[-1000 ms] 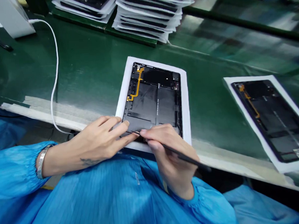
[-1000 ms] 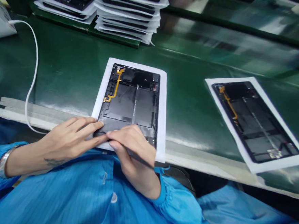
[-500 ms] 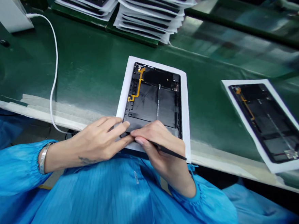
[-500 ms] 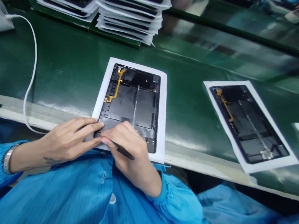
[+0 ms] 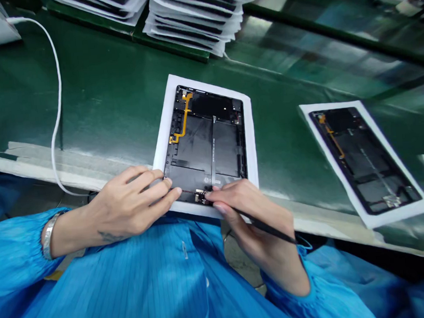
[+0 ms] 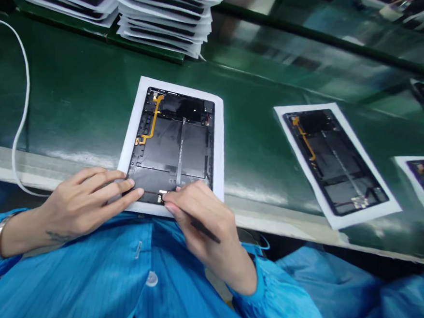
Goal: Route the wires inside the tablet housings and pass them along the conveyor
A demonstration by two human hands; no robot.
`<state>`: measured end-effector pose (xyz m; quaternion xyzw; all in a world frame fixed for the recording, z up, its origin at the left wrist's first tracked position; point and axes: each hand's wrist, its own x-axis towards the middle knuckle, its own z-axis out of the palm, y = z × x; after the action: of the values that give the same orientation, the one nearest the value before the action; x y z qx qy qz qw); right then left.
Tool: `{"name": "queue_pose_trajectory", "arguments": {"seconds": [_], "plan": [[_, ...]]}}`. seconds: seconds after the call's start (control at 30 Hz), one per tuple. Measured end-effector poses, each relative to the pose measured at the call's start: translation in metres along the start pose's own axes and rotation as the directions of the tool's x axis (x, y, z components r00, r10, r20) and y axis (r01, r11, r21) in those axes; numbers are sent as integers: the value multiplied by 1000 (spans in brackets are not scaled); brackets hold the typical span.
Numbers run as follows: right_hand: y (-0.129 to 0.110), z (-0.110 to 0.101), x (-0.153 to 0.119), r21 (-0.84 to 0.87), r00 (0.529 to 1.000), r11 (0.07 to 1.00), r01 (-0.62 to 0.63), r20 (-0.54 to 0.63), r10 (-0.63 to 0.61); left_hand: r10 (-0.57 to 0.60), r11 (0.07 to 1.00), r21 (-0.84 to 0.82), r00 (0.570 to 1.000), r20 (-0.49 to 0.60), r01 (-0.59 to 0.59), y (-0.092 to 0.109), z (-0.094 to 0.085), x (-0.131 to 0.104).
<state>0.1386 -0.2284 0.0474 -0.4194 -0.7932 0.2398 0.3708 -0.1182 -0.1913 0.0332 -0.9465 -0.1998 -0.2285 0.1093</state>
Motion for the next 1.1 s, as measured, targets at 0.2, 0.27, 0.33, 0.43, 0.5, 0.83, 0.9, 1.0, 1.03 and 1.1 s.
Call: {"name": "queue_pose_trajectory", "arguments": {"seconds": [0.2, 0.27, 0.33, 0.43, 0.5, 0.83, 0.9, 1.0, 1.03, 1.1], "plan": [[-3, 7, -4, -6, 998, 999, 33, -45, -34, 15, 997, -75, 999, -44, -18, 2, 2, 9], [-3, 9, -6, -44, 998, 998, 43, -43, -45, 13, 999, -43, 999, -38, -14, 4, 4, 14], [-3, 10, -9, -111, 996, 990, 86, -13, -88, 23, 1000, -17, 999, -35, -24, 6, 5, 19], [-7, 11, -14, -236, 981, 953, 191, 71, -179, 40, 999, -6, 998, -42, -40, 7, 5, 22], [-10, 11, -15, -254, 974, 942, 220, 117, -196, 40, 999, -10, 998, -43, -40, 8, 5, 21], [-4, 13, -14, -191, 990, 973, 131, -35, -140, -22, 997, -70, 998, -55, 18, 8, 9, 8], [-5, 12, -14, -228, 987, 960, 159, 31, -156, -24, 997, -71, 999, -47, 21, 8, 9, 8], [-4, 11, -14, -191, 978, 960, 204, 74, -193, -30, 996, -87, 999, -33, 27, 8, 8, 7], [-2, 10, -14, -163, 979, 966, 202, 54, -195, -34, 995, -93, 999, -31, 31, 8, 8, 6], [1, 10, -14, -120, 981, 975, 188, -14, -191, -47, 994, -97, 998, -44, 43, 8, 9, 3]]}}
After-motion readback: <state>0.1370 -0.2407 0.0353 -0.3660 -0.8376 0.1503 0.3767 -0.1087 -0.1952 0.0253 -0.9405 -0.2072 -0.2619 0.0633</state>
